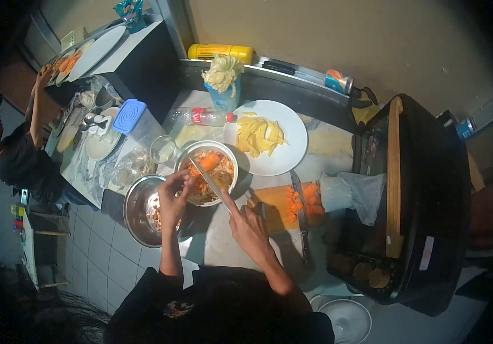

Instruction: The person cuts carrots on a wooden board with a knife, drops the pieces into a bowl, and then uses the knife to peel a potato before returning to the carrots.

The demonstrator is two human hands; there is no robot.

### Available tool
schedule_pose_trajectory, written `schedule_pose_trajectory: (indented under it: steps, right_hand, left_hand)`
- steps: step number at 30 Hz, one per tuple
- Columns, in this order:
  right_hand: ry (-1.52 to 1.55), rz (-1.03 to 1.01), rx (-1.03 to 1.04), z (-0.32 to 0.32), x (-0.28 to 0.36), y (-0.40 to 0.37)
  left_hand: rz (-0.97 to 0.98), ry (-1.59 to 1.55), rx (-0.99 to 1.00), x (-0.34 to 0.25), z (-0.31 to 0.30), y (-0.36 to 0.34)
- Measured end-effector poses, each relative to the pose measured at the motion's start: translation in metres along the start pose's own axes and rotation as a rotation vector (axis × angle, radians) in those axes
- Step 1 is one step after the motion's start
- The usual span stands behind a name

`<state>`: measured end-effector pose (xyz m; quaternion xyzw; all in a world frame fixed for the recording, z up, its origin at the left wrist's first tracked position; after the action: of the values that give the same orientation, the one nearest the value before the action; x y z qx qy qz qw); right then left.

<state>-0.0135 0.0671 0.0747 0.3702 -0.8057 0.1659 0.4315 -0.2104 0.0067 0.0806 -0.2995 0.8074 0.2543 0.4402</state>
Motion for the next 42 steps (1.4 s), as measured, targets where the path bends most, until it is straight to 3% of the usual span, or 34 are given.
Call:
schedule_pose_trajectory:
  steps: [10, 12, 15, 22, 26, 31, 39, 41, 42]
  right_hand:
    - [0.025, 0.070, -0.045, 0.000, -0.015, -0.015]
    - [0.015, 0.019, -0.084, 0.001, -0.018, -0.019]
    - [0.003, -0.044, -0.136, 0.000, -0.020, -0.023]
    - [-0.019, -0.039, -0.184, -0.008, -0.014, -0.032]
    - [0.007, 0.060, -0.137, -0.011, -0.015, -0.034]
    - [0.005, -0.065, -0.259, -0.025, -0.004, -0.039]
    - [0.072, -0.062, -0.299, -0.038, 0.002, -0.044]
    - [0.091, -0.064, -0.283, -0.036, 0.003, -0.043]
    - [0.106, -0.063, -0.272, -0.034, 0.005, -0.042]
  left_hand:
    - [-0.007, -0.080, 0.070, -0.007, 0.020, -0.012]
    - [0.082, 0.236, 0.024, -0.022, 0.012, -0.011]
    - [0.118, 0.350, -0.034, -0.028, 0.007, -0.006]
    - [0.206, 0.371, 0.034, -0.036, 0.021, 0.000]
    - [0.211, 0.286, 0.067, -0.046, 0.023, -0.002]
    - [0.208, 0.259, 0.093, -0.041, 0.026, -0.005]
    - [0.184, 0.308, 0.046, -0.031, 0.018, -0.003]
    - [0.012, 0.098, 0.140, -0.026, 0.027, -0.003]
    - [0.066, 0.086, 0.151, -0.029, 0.034, -0.005]
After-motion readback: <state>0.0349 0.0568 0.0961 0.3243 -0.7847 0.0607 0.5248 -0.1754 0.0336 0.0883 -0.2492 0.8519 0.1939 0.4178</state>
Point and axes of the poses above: each hand's wrist, its own y-axis towards the middle knuckle, its own z-axis out of the palm, x = y × z, the point moved 10 cm from there along y, towards the middle knuckle, and after that the axes turned 13 degrees about y, right-handed, at the moved point
